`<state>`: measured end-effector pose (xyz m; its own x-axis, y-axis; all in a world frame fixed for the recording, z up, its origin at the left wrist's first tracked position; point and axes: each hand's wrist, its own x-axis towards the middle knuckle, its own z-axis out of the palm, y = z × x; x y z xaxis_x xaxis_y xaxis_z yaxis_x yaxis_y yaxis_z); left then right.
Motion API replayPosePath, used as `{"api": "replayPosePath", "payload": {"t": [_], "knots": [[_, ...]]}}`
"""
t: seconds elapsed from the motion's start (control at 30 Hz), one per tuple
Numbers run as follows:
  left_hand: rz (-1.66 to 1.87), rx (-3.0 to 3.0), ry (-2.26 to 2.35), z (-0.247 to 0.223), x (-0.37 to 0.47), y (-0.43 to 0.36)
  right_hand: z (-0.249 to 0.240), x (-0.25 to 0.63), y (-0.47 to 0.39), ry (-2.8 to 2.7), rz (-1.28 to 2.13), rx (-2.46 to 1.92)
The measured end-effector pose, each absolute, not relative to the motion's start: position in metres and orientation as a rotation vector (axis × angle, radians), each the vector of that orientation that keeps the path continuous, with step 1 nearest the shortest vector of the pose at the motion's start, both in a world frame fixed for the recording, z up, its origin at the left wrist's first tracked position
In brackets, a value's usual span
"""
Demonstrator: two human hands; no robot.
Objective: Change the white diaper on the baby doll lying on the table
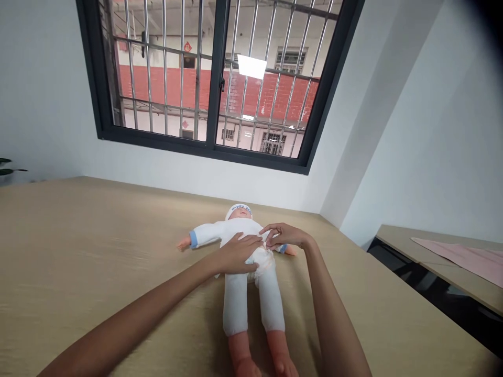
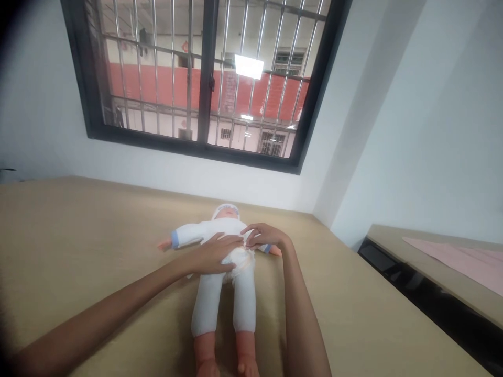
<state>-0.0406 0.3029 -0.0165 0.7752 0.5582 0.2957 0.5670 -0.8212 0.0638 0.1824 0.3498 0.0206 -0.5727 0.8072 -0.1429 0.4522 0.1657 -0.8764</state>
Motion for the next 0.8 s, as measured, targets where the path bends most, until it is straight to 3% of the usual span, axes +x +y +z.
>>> {"api": "replayPosePath", "payload": {"t": [0.8], "knots": [[-0.506,-2.933,-0.912,-0.0165,-0.0406,0.3035,0.0239,0.182,0.3472,-2.116,1.357,-1.24]]}}
